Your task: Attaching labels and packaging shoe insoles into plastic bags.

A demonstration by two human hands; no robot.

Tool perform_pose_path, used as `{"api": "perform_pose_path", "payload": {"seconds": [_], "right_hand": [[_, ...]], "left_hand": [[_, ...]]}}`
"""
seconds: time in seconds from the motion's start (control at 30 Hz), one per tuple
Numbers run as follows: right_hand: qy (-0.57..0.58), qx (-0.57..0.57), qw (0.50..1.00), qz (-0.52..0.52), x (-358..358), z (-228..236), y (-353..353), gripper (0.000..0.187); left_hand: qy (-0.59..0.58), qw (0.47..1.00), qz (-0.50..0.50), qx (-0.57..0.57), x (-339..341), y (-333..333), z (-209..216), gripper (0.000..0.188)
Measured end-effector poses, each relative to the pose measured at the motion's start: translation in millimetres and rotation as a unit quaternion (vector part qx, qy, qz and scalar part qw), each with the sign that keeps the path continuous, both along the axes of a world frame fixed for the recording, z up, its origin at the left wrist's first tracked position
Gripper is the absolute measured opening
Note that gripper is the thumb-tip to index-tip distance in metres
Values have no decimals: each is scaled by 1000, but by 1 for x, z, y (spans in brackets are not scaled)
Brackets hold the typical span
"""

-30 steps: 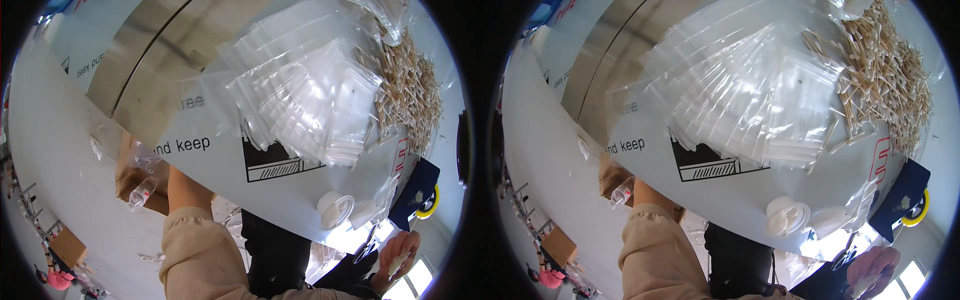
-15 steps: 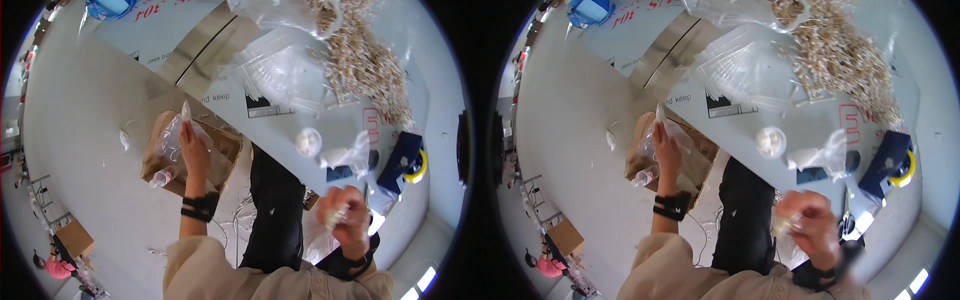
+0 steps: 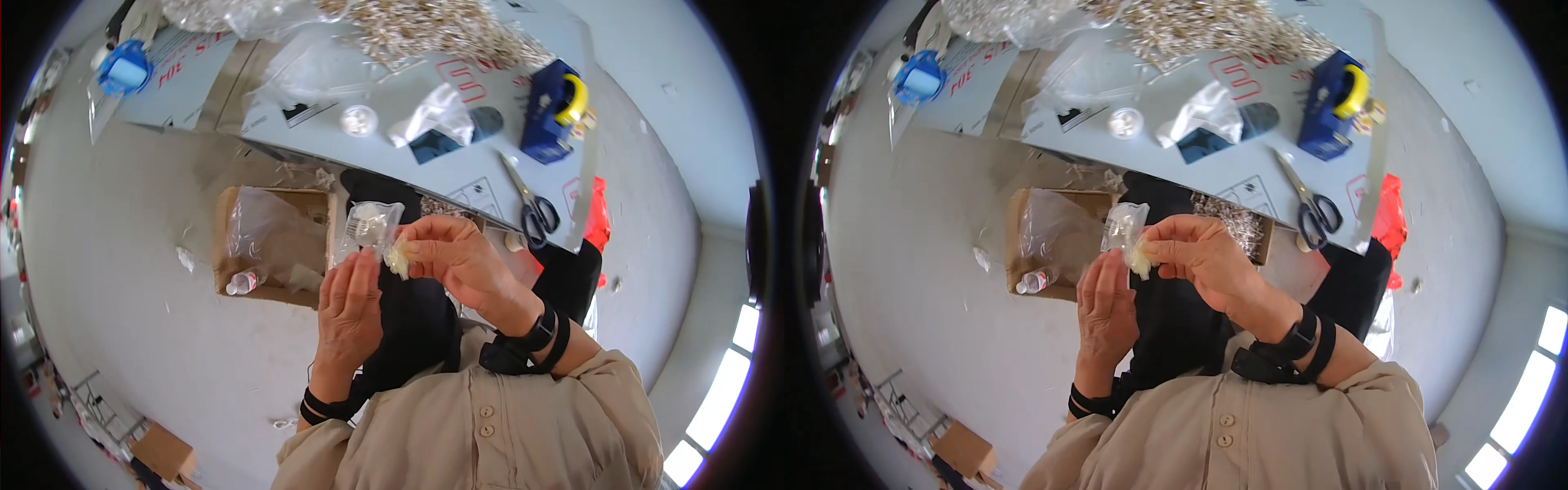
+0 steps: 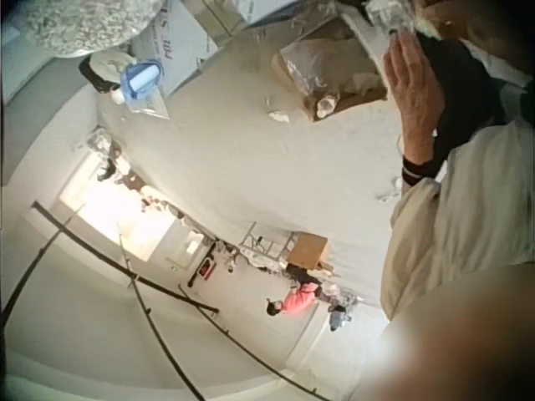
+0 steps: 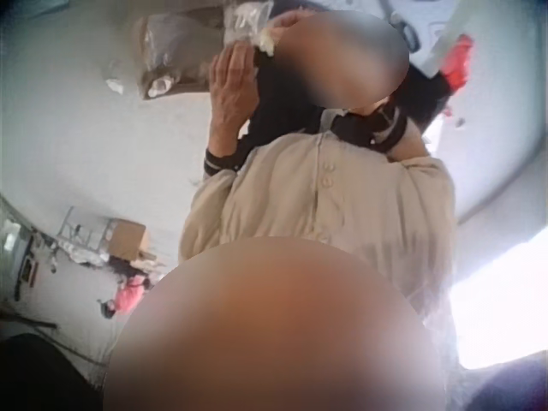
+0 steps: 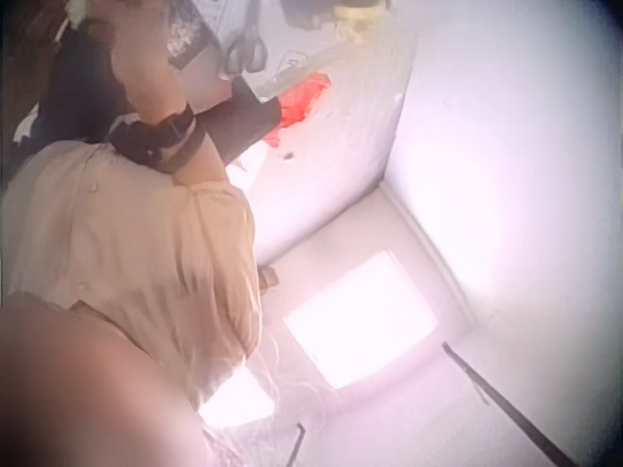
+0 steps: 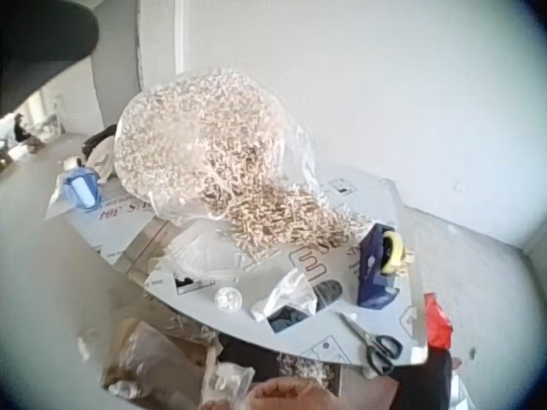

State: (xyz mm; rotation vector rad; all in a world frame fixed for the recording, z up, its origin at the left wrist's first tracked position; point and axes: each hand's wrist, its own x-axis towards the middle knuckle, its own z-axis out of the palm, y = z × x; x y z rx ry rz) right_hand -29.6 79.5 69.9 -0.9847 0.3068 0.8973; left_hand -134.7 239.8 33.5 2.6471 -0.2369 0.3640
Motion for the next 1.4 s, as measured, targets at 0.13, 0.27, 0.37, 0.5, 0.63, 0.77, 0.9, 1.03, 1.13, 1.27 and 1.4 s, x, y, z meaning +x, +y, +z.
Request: {"api": "perform_pose_path", "payload": {"seconds": [0.13,0.27,0.37,0.5,0.63,0.77,0.9,1.03,1.13,1.27,1.4], "right_hand": [[-42,-24,997,-62,-18,-1,-37,10],[-46,-27,990,-130,-30,0,-62,8],[-36,38,984,-169,-39,-6,-80,8],[-37,87,978,-186,-48,-9,-93,7],[-69,100,976,-179,-55,-13,-101,7],[-102,86,972,-194,-57,-18,-104,4],[-58,150,964,-213,-56,-25,-110,4],[-7,174,944,-281,-55,-31,-115,5],[-89,102,952,-274,-56,-23,-115,4],[-465,-309,811,-172,-49,-11,-112,10],[-556,-377,731,-119,-41,-9,-117,12]], "left_hand": [[-38,994,-98,1,7,-31,10,40],[-29,978,-152,-140,15,-55,17,28],[-36,941,-176,-287,24,-72,23,27],[83,795,-66,-598,29,-93,28,4],[179,748,25,-639,44,-111,37,9],[209,804,2,-557,49,-118,42,12],[263,699,12,-665,52,-117,42,14],[302,656,-5,-692,50,-111,36,18],[280,771,-26,-571,49,-116,38,20],[256,821,-59,-507,47,-128,34,18],[292,778,-63,-553,50,-126,28,16]]}}
